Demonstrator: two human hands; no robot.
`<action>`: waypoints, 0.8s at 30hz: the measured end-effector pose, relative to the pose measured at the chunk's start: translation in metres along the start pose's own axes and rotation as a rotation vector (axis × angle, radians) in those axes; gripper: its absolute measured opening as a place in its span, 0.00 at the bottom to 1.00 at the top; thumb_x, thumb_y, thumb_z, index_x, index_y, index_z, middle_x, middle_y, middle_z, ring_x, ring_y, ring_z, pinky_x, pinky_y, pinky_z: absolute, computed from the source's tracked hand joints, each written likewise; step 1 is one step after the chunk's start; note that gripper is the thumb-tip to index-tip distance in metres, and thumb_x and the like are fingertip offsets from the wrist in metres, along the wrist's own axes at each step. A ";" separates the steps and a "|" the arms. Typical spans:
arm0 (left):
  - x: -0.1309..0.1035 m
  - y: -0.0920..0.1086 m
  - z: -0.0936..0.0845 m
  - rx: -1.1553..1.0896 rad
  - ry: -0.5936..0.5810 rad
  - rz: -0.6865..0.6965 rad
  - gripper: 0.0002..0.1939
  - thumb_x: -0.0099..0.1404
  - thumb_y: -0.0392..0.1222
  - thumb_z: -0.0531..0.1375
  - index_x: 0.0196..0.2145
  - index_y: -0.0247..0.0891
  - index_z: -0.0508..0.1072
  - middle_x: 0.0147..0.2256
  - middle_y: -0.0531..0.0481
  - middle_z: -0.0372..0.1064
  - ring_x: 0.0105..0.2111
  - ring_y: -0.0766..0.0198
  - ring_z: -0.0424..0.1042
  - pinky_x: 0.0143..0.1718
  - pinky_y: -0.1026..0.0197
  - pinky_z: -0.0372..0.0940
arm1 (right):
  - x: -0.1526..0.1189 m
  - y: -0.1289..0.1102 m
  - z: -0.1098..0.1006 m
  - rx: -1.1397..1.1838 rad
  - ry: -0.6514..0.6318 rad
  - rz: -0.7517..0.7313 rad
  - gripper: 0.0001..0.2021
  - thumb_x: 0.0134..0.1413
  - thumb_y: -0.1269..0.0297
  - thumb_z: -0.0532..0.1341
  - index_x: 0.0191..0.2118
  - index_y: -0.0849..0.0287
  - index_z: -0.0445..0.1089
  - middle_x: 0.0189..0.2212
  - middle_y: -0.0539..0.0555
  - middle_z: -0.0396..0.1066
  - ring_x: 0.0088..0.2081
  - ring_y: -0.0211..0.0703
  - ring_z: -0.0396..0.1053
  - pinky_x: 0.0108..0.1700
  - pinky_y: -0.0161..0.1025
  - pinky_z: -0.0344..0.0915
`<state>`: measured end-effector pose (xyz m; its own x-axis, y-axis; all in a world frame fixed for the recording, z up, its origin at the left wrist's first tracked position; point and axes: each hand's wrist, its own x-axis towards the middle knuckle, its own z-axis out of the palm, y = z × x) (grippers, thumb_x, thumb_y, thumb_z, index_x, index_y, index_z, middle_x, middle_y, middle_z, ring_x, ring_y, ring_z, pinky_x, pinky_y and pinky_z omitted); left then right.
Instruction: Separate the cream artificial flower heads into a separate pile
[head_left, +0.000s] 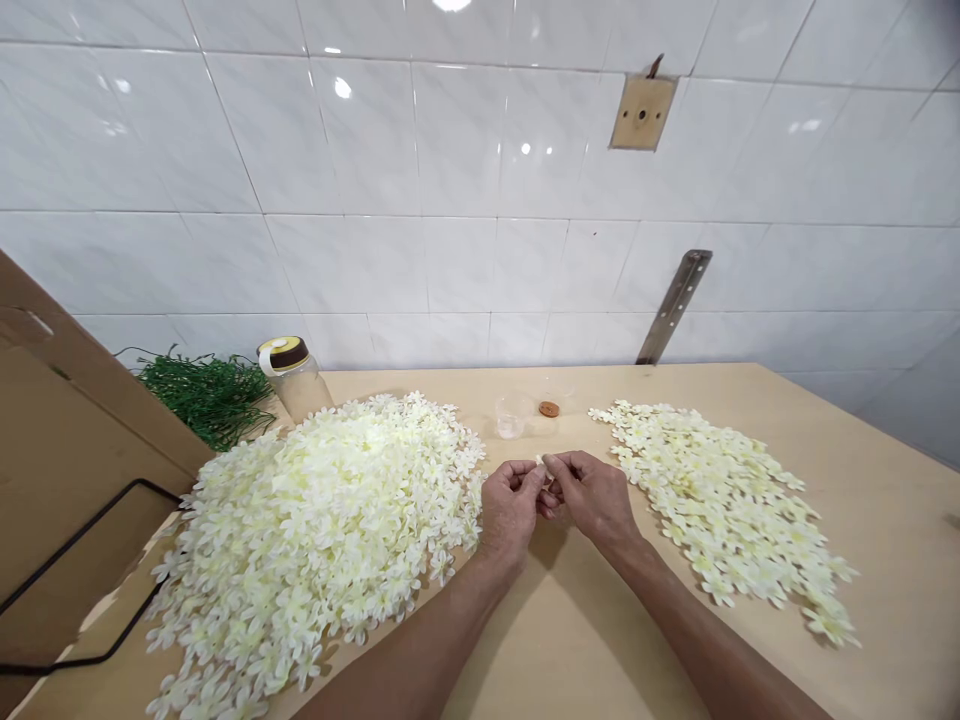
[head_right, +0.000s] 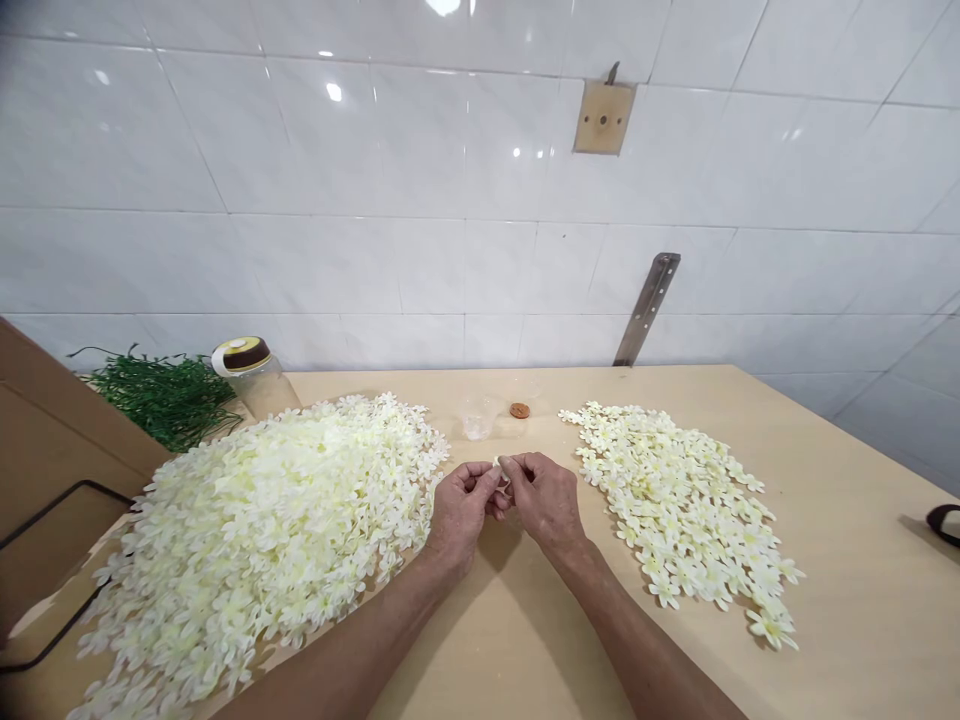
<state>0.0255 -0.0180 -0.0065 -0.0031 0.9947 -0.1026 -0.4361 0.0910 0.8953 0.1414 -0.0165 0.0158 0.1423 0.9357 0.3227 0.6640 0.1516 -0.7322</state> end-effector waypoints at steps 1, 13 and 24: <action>0.000 0.000 0.000 0.001 -0.002 0.002 0.17 0.54 0.50 0.67 0.32 0.33 0.72 0.21 0.51 0.71 0.18 0.68 0.68 0.19 0.66 0.64 | -0.001 0.000 0.000 -0.011 0.000 -0.023 0.20 0.60 0.49 0.55 0.25 0.56 0.75 0.23 0.53 0.76 0.26 0.45 0.72 0.32 0.38 0.64; 0.005 -0.006 -0.004 0.085 -0.013 0.030 0.15 0.58 0.49 0.64 0.34 0.32 0.72 0.21 0.50 0.71 0.16 0.69 0.67 0.19 0.65 0.64 | 0.004 0.005 0.000 -0.104 0.019 -0.091 0.20 0.59 0.49 0.56 0.24 0.57 0.72 0.23 0.53 0.74 0.25 0.42 0.70 0.32 0.37 0.62; 0.004 -0.001 -0.004 0.054 0.010 0.010 0.16 0.58 0.51 0.64 0.31 0.33 0.73 0.18 0.51 0.69 0.17 0.68 0.67 0.20 0.66 0.64 | 0.003 0.008 -0.005 0.194 -0.135 0.039 0.14 0.54 0.50 0.62 0.32 0.56 0.78 0.29 0.53 0.78 0.29 0.45 0.75 0.31 0.37 0.70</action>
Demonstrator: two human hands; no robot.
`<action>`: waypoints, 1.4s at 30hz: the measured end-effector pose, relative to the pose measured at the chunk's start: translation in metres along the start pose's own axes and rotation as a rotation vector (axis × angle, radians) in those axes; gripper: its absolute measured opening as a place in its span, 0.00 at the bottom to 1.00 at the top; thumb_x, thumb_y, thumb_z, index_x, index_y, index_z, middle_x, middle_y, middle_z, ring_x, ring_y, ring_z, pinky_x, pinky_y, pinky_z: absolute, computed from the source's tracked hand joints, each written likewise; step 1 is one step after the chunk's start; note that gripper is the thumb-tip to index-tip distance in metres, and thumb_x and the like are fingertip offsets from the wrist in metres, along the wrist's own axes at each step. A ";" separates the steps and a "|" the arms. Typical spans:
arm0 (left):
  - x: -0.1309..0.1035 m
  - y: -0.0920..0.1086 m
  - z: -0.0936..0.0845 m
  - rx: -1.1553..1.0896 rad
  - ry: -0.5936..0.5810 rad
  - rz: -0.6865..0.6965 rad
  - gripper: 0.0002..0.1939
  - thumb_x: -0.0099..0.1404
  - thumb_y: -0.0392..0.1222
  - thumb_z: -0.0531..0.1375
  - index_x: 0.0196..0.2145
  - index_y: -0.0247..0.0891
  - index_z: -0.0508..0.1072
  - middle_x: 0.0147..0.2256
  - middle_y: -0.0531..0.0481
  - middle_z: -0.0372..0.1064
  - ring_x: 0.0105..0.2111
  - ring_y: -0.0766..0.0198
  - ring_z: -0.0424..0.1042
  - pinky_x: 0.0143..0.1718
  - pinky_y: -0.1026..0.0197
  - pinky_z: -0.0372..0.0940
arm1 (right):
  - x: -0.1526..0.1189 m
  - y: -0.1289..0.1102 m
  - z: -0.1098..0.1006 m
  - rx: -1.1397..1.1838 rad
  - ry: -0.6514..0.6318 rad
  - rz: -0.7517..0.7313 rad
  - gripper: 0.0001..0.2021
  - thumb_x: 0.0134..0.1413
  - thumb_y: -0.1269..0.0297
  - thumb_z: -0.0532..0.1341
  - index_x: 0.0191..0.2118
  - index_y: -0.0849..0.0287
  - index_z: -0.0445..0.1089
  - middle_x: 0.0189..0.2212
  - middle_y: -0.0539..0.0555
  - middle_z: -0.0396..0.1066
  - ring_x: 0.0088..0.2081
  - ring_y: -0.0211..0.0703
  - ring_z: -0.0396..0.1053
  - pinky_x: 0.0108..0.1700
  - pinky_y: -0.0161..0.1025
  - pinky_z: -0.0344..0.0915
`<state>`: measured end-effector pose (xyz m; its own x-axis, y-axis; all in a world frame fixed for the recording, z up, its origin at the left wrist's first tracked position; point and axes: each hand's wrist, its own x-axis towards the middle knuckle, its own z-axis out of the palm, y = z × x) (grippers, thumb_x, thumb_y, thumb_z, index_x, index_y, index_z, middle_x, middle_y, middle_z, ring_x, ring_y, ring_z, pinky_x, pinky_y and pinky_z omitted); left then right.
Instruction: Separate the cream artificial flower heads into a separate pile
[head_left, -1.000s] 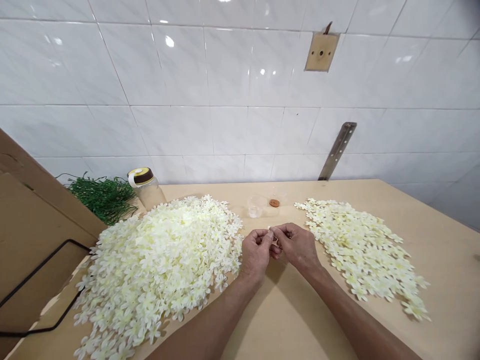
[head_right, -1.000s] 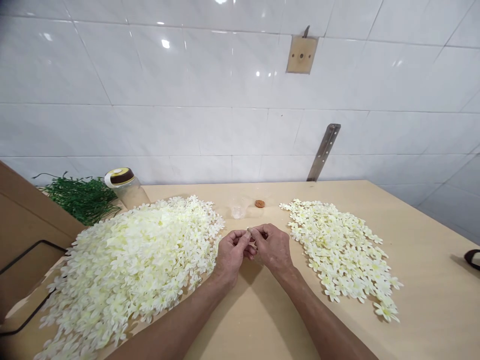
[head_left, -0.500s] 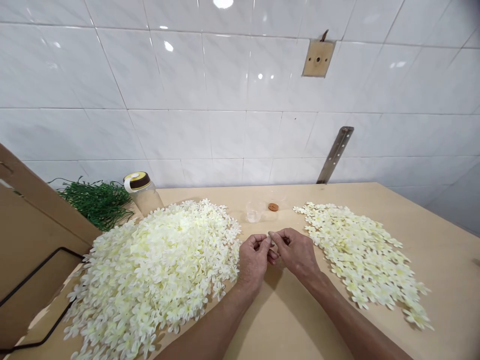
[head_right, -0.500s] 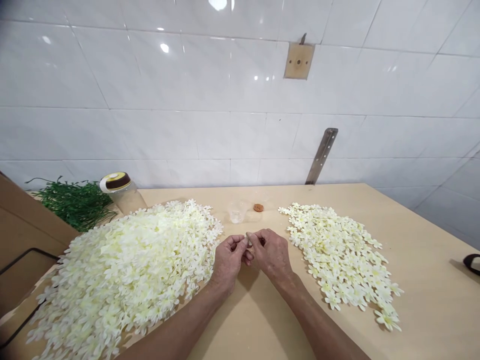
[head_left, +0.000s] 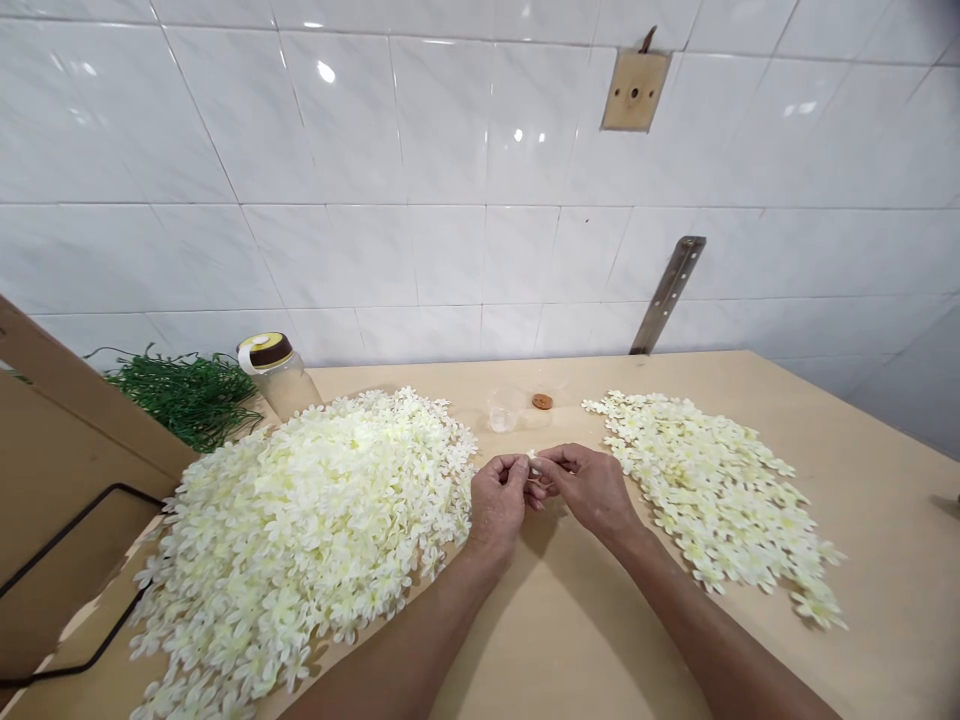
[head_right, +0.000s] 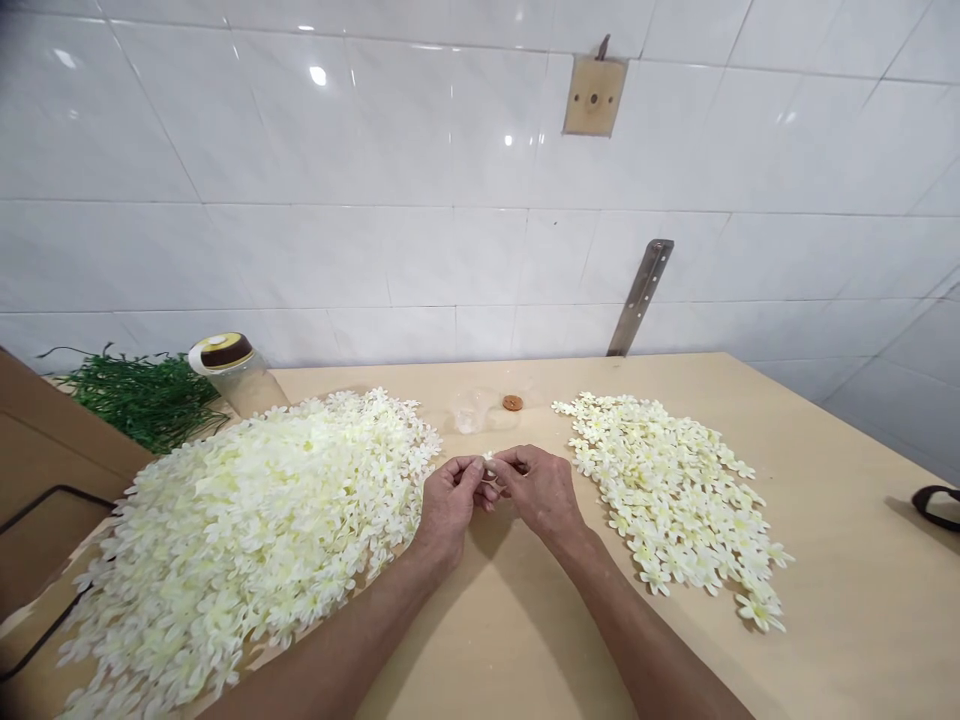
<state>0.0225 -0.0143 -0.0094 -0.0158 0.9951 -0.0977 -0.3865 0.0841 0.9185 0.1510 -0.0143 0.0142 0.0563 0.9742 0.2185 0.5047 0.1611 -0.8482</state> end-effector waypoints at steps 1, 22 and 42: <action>-0.001 0.001 0.000 -0.014 -0.001 -0.008 0.15 0.58 0.50 0.64 0.31 0.33 0.73 0.19 0.51 0.70 0.17 0.68 0.67 0.20 0.66 0.64 | 0.000 -0.001 0.000 -0.003 0.012 0.017 0.15 0.54 0.50 0.62 0.30 0.56 0.78 0.27 0.53 0.78 0.28 0.45 0.74 0.30 0.37 0.70; 0.001 -0.001 -0.001 -0.015 0.001 0.008 0.11 0.58 0.46 0.62 0.29 0.35 0.71 0.19 0.50 0.70 0.18 0.67 0.67 0.20 0.65 0.63 | 0.001 -0.008 -0.001 0.087 -0.045 0.170 0.16 0.52 0.50 0.61 0.28 0.58 0.76 0.21 0.53 0.76 0.26 0.47 0.75 0.31 0.38 0.72; 0.004 -0.004 -0.002 0.070 0.078 0.035 0.10 0.62 0.46 0.59 0.30 0.36 0.68 0.18 0.53 0.69 0.15 0.68 0.65 0.20 0.65 0.63 | 0.008 0.001 -0.005 0.516 -0.115 0.340 0.24 0.42 0.42 0.68 0.21 0.61 0.67 0.18 0.46 0.61 0.18 0.31 0.57 0.21 0.31 0.57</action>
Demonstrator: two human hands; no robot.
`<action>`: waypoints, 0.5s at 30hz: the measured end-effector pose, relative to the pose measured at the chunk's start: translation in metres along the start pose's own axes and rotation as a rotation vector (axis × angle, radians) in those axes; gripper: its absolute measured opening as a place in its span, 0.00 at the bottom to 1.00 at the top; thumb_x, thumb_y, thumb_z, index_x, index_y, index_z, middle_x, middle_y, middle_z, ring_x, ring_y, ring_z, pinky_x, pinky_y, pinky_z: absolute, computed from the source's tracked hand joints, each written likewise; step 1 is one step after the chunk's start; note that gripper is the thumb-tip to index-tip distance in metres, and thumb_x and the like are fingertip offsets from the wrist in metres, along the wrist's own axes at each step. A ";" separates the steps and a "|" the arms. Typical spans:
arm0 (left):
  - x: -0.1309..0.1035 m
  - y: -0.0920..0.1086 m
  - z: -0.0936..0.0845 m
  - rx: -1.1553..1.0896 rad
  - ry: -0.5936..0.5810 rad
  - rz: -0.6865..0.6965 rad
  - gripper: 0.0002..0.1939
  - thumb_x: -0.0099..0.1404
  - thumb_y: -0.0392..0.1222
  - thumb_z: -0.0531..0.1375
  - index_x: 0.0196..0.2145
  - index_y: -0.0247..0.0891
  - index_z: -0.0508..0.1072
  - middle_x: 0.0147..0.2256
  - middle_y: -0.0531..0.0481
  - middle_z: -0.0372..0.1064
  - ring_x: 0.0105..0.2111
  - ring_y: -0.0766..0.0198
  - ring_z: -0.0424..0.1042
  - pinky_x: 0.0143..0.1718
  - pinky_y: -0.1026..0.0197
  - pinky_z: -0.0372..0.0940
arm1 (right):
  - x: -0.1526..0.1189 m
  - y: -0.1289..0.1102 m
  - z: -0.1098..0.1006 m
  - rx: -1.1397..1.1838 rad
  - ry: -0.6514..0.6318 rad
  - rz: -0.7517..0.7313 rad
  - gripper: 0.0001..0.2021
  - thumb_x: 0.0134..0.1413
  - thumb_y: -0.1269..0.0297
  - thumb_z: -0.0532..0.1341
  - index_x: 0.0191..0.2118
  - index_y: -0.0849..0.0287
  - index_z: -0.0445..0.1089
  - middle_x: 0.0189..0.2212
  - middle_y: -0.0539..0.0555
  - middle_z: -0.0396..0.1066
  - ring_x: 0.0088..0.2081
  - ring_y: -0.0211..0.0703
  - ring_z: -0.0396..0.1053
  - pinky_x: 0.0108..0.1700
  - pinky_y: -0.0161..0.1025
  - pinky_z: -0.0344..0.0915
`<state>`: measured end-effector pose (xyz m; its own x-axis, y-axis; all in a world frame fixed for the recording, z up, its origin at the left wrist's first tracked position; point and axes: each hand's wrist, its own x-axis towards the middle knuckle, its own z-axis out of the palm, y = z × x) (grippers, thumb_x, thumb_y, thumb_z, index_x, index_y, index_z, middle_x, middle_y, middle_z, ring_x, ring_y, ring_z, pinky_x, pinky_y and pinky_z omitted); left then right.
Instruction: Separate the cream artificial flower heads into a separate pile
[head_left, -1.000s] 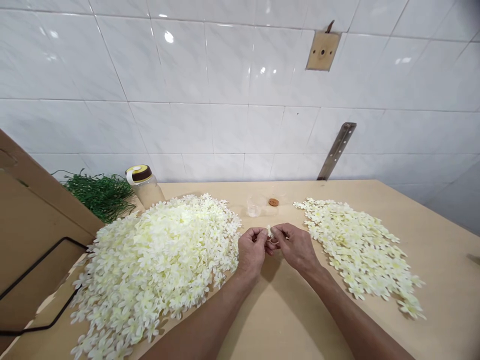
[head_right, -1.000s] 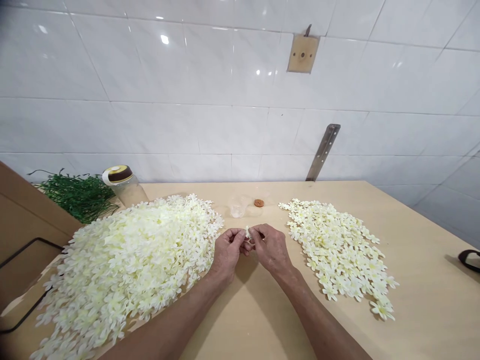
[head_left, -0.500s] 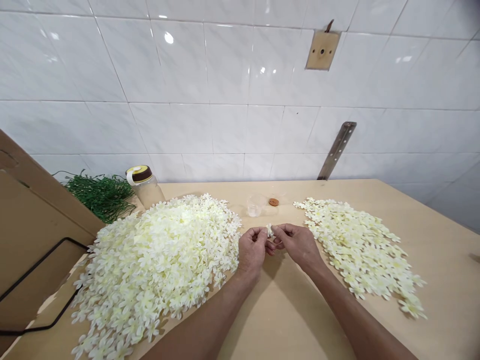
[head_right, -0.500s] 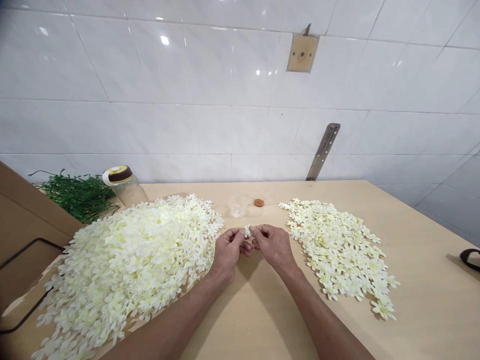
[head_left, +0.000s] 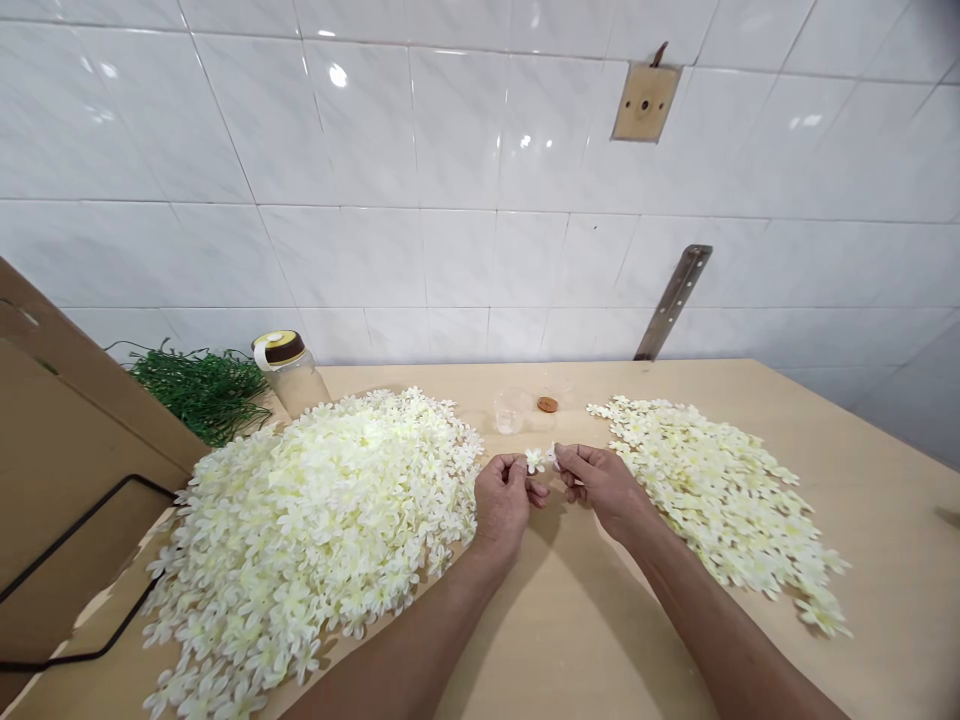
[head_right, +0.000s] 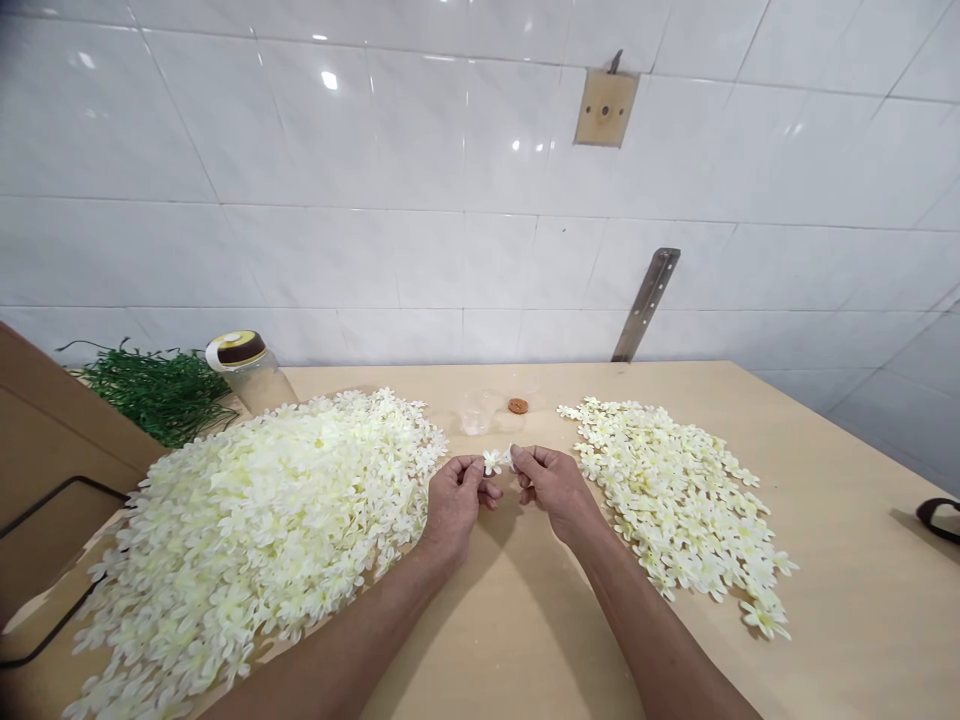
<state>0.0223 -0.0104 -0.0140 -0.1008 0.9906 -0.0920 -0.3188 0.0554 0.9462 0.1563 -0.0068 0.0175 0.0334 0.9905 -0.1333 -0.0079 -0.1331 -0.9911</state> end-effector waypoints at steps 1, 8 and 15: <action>0.000 0.000 0.000 -0.001 0.001 0.001 0.10 0.62 0.46 0.59 0.30 0.36 0.68 0.18 0.53 0.69 0.15 0.68 0.65 0.20 0.65 0.63 | 0.000 0.000 0.000 0.002 0.005 0.005 0.24 0.42 0.41 0.68 0.22 0.61 0.68 0.18 0.46 0.61 0.18 0.31 0.58 0.21 0.31 0.57; -0.001 -0.001 0.001 -0.029 0.016 -0.016 0.11 0.61 0.48 0.60 0.30 0.37 0.68 0.21 0.51 0.71 0.16 0.67 0.67 0.19 0.65 0.63 | -0.006 -0.012 0.008 -0.097 0.036 -0.155 0.21 0.49 0.44 0.65 0.28 0.61 0.72 0.18 0.47 0.62 0.20 0.35 0.61 0.23 0.33 0.64; -0.005 0.007 0.002 -0.063 -0.004 -0.004 0.13 0.61 0.48 0.60 0.28 0.36 0.67 0.17 0.53 0.66 0.16 0.68 0.66 0.19 0.65 0.62 | -0.009 -0.054 0.037 -0.488 -0.122 -0.351 0.22 0.54 0.53 0.61 0.54 0.54 0.71 0.31 0.53 0.76 0.20 0.39 0.68 0.21 0.36 0.66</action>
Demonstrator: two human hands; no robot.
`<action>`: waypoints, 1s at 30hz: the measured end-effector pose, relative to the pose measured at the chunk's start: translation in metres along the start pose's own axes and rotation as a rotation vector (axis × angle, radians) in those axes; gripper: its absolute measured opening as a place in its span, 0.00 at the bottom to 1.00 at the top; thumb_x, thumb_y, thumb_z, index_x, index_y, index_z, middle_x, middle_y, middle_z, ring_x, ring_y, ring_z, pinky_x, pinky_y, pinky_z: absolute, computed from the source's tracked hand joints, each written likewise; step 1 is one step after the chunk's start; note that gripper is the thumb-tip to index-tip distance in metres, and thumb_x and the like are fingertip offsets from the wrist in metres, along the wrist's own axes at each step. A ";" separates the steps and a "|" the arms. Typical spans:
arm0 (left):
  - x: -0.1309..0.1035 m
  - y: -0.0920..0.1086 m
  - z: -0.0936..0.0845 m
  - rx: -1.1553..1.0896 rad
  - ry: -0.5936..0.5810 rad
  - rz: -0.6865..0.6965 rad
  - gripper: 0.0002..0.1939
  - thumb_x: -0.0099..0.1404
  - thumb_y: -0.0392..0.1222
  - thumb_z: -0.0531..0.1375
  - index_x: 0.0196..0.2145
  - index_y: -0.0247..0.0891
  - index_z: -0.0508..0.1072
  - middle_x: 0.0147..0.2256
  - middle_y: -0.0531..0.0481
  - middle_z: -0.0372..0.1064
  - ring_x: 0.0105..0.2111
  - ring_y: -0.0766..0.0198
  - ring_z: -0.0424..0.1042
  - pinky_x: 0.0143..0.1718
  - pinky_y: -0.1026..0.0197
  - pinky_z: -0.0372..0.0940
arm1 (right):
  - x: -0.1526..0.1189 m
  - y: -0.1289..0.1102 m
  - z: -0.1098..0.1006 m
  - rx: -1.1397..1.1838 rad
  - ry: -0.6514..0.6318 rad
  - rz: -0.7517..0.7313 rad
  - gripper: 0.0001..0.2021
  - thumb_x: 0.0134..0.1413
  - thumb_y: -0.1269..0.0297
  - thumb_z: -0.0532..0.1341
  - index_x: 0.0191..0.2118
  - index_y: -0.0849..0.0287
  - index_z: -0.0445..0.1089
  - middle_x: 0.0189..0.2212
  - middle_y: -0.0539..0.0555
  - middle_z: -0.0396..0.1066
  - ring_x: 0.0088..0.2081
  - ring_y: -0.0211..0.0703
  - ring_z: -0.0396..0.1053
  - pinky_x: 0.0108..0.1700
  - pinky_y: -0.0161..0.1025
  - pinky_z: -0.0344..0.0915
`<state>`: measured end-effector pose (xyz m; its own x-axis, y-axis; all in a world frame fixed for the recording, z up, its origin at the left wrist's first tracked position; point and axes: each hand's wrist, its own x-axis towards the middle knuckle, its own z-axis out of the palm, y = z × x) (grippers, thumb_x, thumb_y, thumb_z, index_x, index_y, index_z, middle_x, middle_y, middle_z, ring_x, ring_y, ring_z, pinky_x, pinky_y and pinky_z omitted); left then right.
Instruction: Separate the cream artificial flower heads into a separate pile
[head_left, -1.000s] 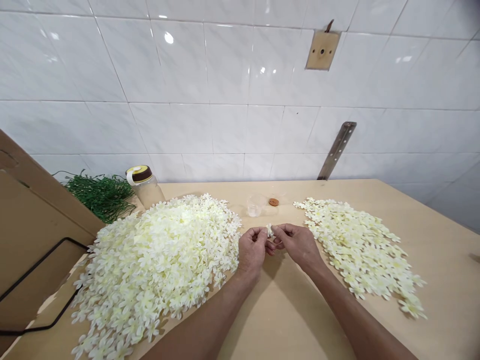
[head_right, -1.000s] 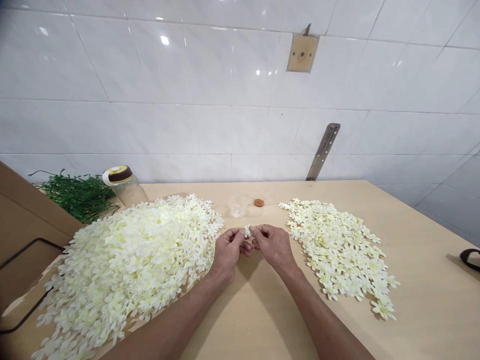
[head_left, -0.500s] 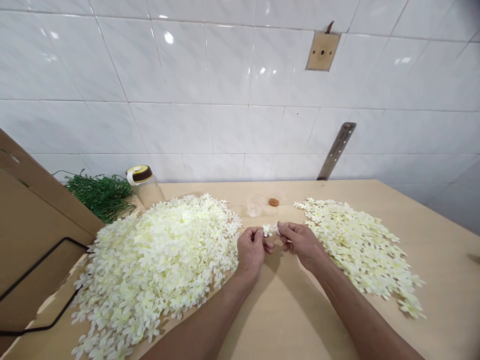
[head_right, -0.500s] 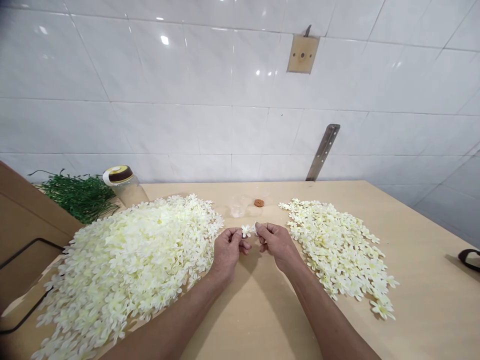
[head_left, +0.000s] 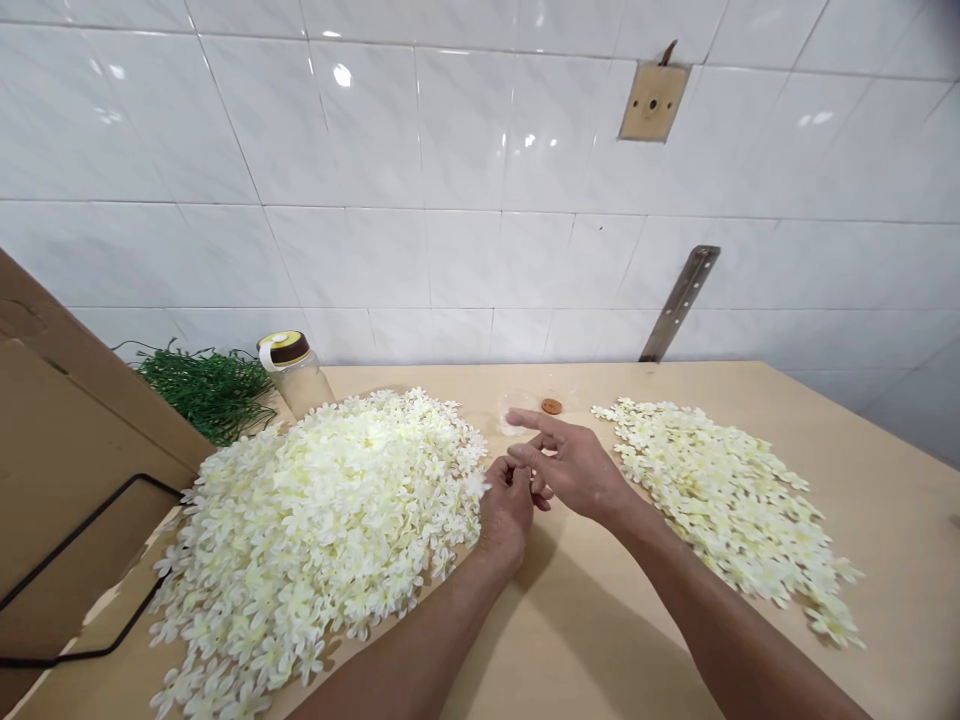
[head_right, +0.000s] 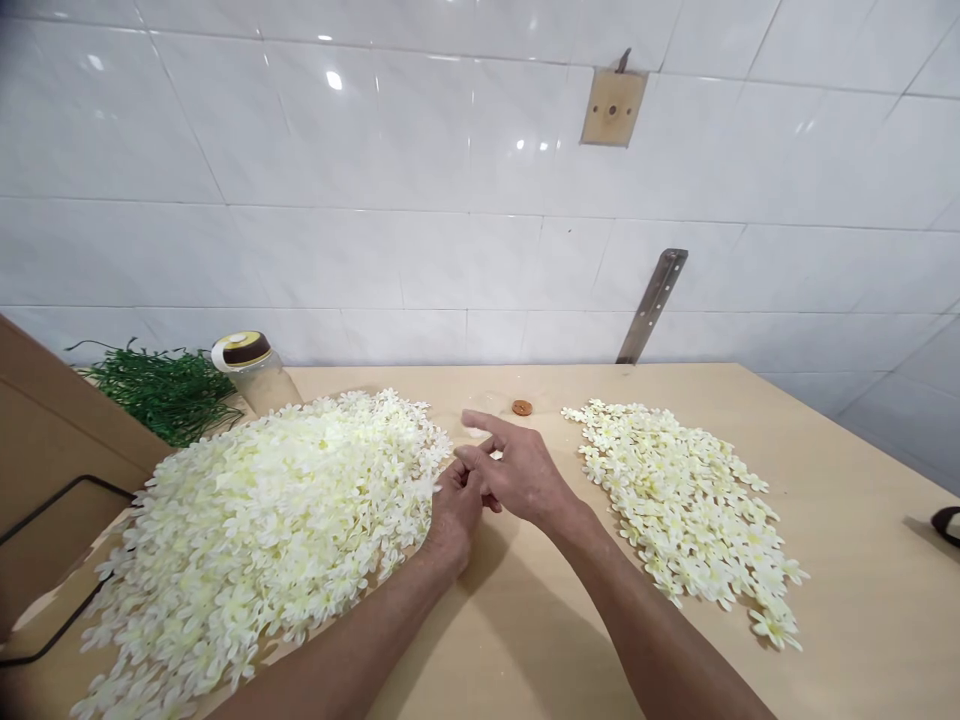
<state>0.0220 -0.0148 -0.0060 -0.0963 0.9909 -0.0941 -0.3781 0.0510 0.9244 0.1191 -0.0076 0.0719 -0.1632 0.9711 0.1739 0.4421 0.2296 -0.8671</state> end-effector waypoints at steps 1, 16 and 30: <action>0.000 0.000 0.000 -0.008 0.005 -0.009 0.12 0.61 0.48 0.60 0.28 0.35 0.67 0.18 0.53 0.67 0.16 0.68 0.66 0.20 0.65 0.63 | 0.001 0.002 0.000 -0.080 0.061 -0.023 0.20 0.54 0.54 0.61 0.52 0.54 0.72 0.33 0.54 0.77 0.22 0.40 0.70 0.25 0.37 0.68; 0.004 -0.002 -0.001 -0.076 0.000 -0.062 0.13 0.59 0.48 0.62 0.30 0.33 0.71 0.20 0.50 0.71 0.18 0.68 0.68 0.21 0.66 0.64 | -0.009 0.050 0.007 -0.282 0.232 -0.024 0.13 0.56 0.53 0.59 0.31 0.54 0.78 0.32 0.54 0.78 0.34 0.46 0.74 0.39 0.40 0.67; 0.001 0.003 0.000 -0.079 -0.017 -0.019 0.13 0.57 0.47 0.64 0.29 0.32 0.72 0.19 0.50 0.70 0.18 0.68 0.67 0.22 0.65 0.65 | -0.015 0.048 0.008 -0.273 0.214 -0.037 0.17 0.60 0.53 0.55 0.31 0.57 0.76 0.29 0.55 0.77 0.30 0.44 0.72 0.36 0.39 0.67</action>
<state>0.0209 -0.0138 -0.0027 -0.0736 0.9918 -0.1043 -0.4517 0.0601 0.8902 0.1354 -0.0116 0.0241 -0.0076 0.9467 0.3219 0.6636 0.2456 -0.7066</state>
